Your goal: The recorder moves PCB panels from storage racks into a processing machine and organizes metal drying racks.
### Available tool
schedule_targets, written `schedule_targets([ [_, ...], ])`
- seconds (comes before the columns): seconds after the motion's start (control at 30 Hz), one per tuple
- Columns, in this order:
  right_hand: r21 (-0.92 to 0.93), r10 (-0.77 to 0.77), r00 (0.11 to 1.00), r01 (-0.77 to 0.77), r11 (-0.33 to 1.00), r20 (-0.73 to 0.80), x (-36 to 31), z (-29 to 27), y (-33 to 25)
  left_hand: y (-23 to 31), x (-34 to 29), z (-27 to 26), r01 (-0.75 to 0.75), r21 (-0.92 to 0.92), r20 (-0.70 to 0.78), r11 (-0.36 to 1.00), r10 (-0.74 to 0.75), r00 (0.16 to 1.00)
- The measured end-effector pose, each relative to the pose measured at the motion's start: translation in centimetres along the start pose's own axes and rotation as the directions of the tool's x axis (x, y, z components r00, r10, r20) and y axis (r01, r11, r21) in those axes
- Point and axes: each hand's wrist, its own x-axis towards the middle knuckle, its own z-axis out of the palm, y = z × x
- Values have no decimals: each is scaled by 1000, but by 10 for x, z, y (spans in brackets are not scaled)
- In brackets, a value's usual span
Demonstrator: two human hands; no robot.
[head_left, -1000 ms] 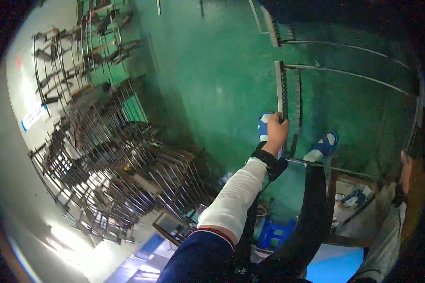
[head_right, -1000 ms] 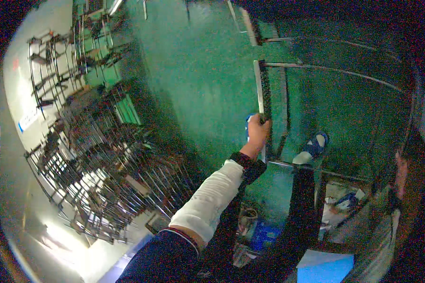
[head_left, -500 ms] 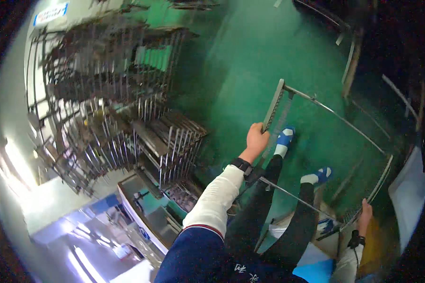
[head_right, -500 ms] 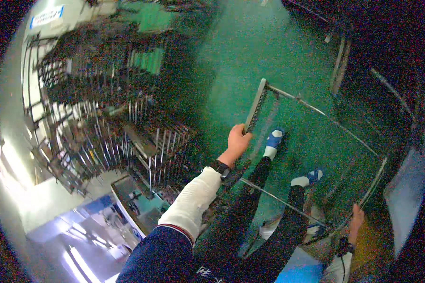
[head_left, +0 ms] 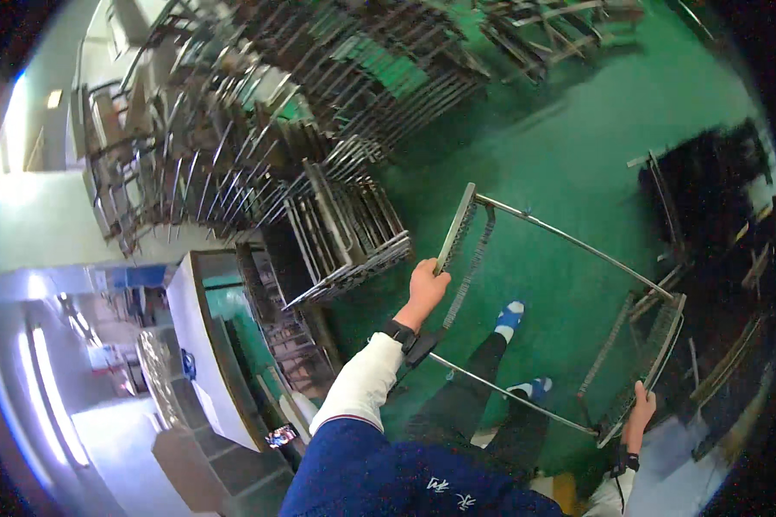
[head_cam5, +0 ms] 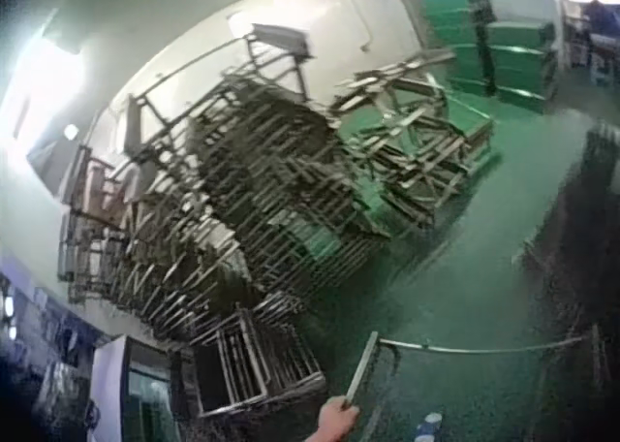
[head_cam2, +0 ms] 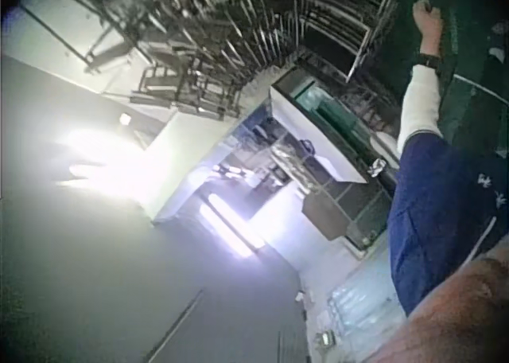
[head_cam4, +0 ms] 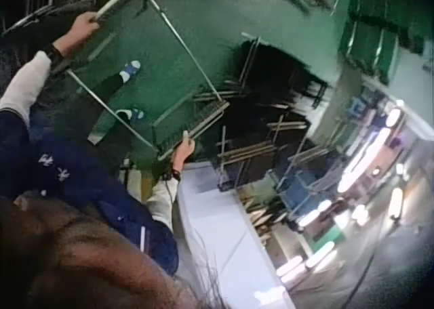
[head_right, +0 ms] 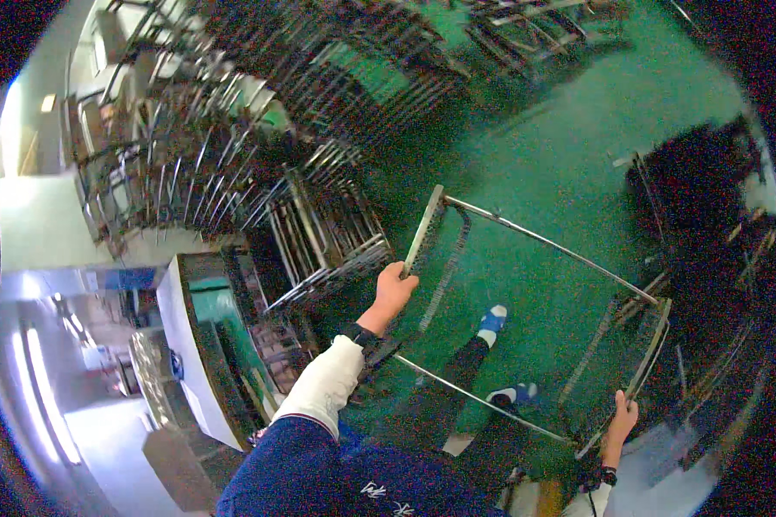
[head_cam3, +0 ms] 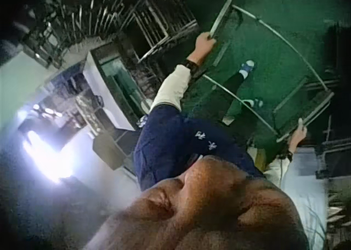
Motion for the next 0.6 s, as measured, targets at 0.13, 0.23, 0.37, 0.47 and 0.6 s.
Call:
schedule_targets([
  [0.13, -41, -111, 990, 115, 992, 90, 3, 5, -107, 1, -11, -78, 73, -44, -143, 996, -79, 987],
  [0.23, 54, -242, 942, 236, 970, 231, -26, 37, -210, -8, -32, -149, 63, -88, -304, 994, -87, 949],
  [0.37, 202, -360, 842, 302, 931, 401, -71, 95, -295, -22, -76, -254, 81, -217, -488, 973, -180, 854],
  [0.47, 245, -370, 792, 282, 927, 486, -124, 156, -340, -76, -116, -338, 130, -217, -595, 968, -237, 768],
  [0.6, 272, -371, 705, 255, 928, 604, -198, 241, -386, -112, -164, -446, 149, -259, -704, 954, -292, 647],
])
